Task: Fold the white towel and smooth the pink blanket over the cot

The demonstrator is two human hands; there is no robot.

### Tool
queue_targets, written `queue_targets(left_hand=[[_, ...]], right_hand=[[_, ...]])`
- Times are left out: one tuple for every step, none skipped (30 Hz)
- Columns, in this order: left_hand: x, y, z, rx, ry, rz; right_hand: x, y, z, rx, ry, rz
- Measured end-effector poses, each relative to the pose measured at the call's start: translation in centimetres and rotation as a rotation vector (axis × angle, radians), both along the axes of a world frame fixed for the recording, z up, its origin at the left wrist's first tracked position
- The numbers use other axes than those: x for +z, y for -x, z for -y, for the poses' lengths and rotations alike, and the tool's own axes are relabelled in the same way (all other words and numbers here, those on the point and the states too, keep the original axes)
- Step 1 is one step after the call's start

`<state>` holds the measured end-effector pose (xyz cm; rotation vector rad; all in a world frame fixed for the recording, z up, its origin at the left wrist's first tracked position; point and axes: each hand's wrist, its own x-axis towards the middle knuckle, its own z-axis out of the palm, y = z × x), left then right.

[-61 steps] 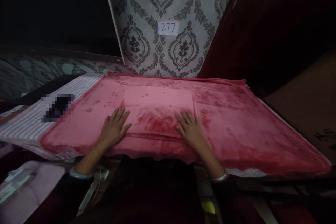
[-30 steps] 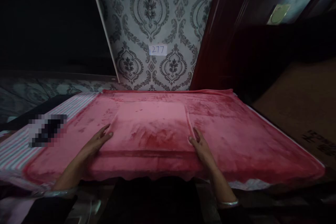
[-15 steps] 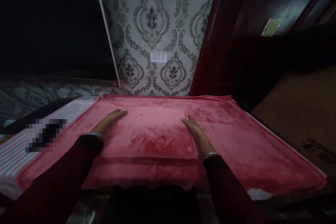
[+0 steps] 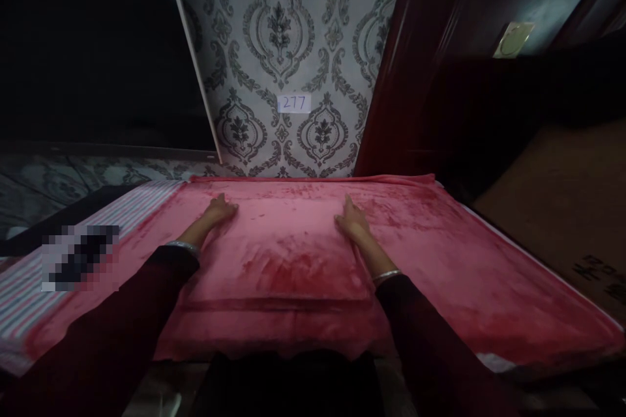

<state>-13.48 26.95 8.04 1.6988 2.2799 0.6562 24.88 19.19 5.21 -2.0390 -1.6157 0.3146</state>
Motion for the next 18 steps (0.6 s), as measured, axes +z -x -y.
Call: queue_targets(left_hand=[[0.6,-0.6,-0.2,-0.022,0.011,-0.031],[1.0,-1.3,-0.3,-0.057,0.014,-0.072],[1.2,-2.0,-0.2,-0.102,0.013,-0.125],[1.1,-2.7,0.1,-0.154,0.015,-0.186],[0.7,-3.4,0.4,-0.208,0.024,-0.245],[0.2,-3.9,0.9,-0.254,0.041,-0.291],[-0.5,-4.2,1.3,-0.285,0.060,-0.317],[-1.2,-4.3,1.7,-0.304,0.076,-0.331],[-1.8,-4.4,2.0,-0.314,0.087,-0.338],[-2.3,-4.3,2.2,-0.317,0.090,-0.341],[-2.6,-4.1,2.4,-0.315,0.085,-0.342],[-2.7,-4.0,2.4,-0.312,0.078,-0.341],[-2.7,-4.0,2.4,-0.311,0.070,-0.336],[-2.7,-3.9,2.4,-0.303,0.066,-0.327],[-2.5,-3.9,2.4,-0.284,0.059,-0.315],[-2.4,-3.9,2.4,-0.254,0.050,-0.301],[-2.3,-4.0,2.4,-0.216,0.041,-0.287],[-2.2,-3.9,2.4,-0.173,0.029,-0.273]], right_hand=[[1.1,0.8,-0.6,0.003,0.007,0.076],[1.9,1.7,-1.1,0.012,0.012,0.134],[2.4,2.7,-1.5,0.019,0.016,0.177],[2.6,3.6,-1.7,0.020,0.022,0.208],[2.4,4.5,-1.7,0.017,0.027,0.236],[1.8,5.2,-1.5,0.013,0.032,0.265],[1.0,5.8,-1.3,0.010,0.035,0.292],[0.1,6.1,-1.0,0.011,0.037,0.318],[-0.8,6.2,-0.7,0.013,0.037,0.339],[-1.6,6.2,-0.5,0.016,0.036,0.354],[-2.3,6.1,-0.4,0.016,0.034,0.362],[-2.7,5.9,-0.4,0.016,0.035,0.363],[-2.9,5.8,-0.4,0.015,0.036,0.361],[-3.0,5.6,-0.5,0.014,0.035,0.356],[-3.0,5.5,-0.5,0.012,0.033,0.348],[-2.9,5.5,-0.6,0.012,0.029,0.338],[-2.8,5.5,-0.7,0.013,0.023,0.326],[-2.7,5.5,-0.7,0.012,0.016,0.314]])
